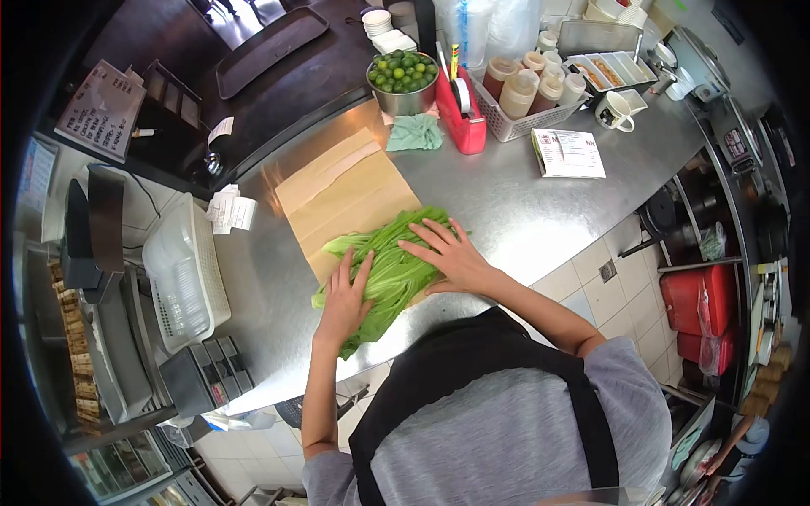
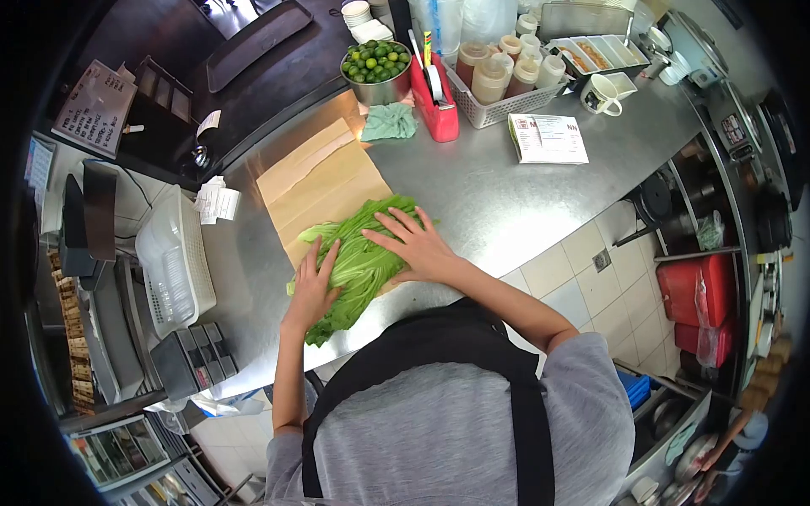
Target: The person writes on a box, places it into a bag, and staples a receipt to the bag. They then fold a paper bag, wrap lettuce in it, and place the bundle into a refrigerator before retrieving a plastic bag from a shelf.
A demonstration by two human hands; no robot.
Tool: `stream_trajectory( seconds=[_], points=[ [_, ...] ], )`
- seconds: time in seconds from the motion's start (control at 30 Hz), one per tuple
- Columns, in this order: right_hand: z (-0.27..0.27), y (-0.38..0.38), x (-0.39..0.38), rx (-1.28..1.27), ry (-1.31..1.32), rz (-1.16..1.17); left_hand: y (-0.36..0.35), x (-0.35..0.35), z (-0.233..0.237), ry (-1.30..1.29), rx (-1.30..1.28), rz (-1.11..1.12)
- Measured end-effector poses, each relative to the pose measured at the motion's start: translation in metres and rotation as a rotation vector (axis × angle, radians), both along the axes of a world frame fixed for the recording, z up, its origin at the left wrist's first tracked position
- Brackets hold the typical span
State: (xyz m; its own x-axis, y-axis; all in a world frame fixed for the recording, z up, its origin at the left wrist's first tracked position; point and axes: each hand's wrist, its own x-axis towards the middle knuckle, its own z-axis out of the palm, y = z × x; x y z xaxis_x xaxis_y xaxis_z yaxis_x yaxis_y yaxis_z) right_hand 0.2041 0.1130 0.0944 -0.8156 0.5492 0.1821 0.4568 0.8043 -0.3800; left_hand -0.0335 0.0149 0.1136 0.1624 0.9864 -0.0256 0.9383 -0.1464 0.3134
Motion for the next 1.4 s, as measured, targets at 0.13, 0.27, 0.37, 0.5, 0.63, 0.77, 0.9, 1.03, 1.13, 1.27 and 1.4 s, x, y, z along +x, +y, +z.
stream_trajectory(
  seconds=[0.13, 0.27, 0.37, 0.5, 0.63, 0.77, 0.9, 1.03, 1.13, 1.27, 1.4],
  points=[
    [-0.014, -0.002, 0.0, 0.001, -0.062, -0.01, -0.004, 0.013, 0.0, -0.092, 0.086, 0.012],
    [-0.021, 0.002, -0.005, 0.018, -0.094, -0.003, -0.009, 0.014, -0.013, 0.049, 0.086, 0.005],
    [-0.006, 0.007, -0.007, -0.007, -0.023, 0.008, -0.007, 0.01, -0.025, 0.125, 0.094, 0.007],
    [0.023, 0.029, -0.039, -0.021, 0.233, -0.027, -0.005, 0.009, -0.024, 0.254, 0.169, -0.008],
    [-0.009, 0.083, -0.115, -0.569, 0.1, 0.102, -0.005, 0.016, -0.017, 0.343, 0.276, -0.032],
    [-0.051, 0.103, -0.163, -0.379, -0.233, 0.227, -0.003, 0.019, -0.008, 0.381, 0.305, -0.046],
    [-0.069, 0.12, -0.188, -0.636, -0.391, 0.345, -0.005, 0.018, -0.012, 0.376, 0.313, -0.043],
    [-0.069, 0.115, -0.195, -0.708, -0.425, 0.55, -0.004, 0.019, -0.009, 0.386, 0.333, -0.046],
    [-0.075, 0.105, -0.203, -0.697, -0.46, 0.513, -0.001, 0.021, -0.002, 0.375, 0.338, -0.038],
    [-0.095, 0.108, -0.201, -0.738, -0.395, 0.467, 0.0, 0.019, -0.006, 0.352, 0.329, -0.038],
    [-0.083, 0.098, -0.2, -0.539, -0.429, 0.485, 0.002, 0.006, -0.024, 0.216, 0.242, -0.023]
  ],
)
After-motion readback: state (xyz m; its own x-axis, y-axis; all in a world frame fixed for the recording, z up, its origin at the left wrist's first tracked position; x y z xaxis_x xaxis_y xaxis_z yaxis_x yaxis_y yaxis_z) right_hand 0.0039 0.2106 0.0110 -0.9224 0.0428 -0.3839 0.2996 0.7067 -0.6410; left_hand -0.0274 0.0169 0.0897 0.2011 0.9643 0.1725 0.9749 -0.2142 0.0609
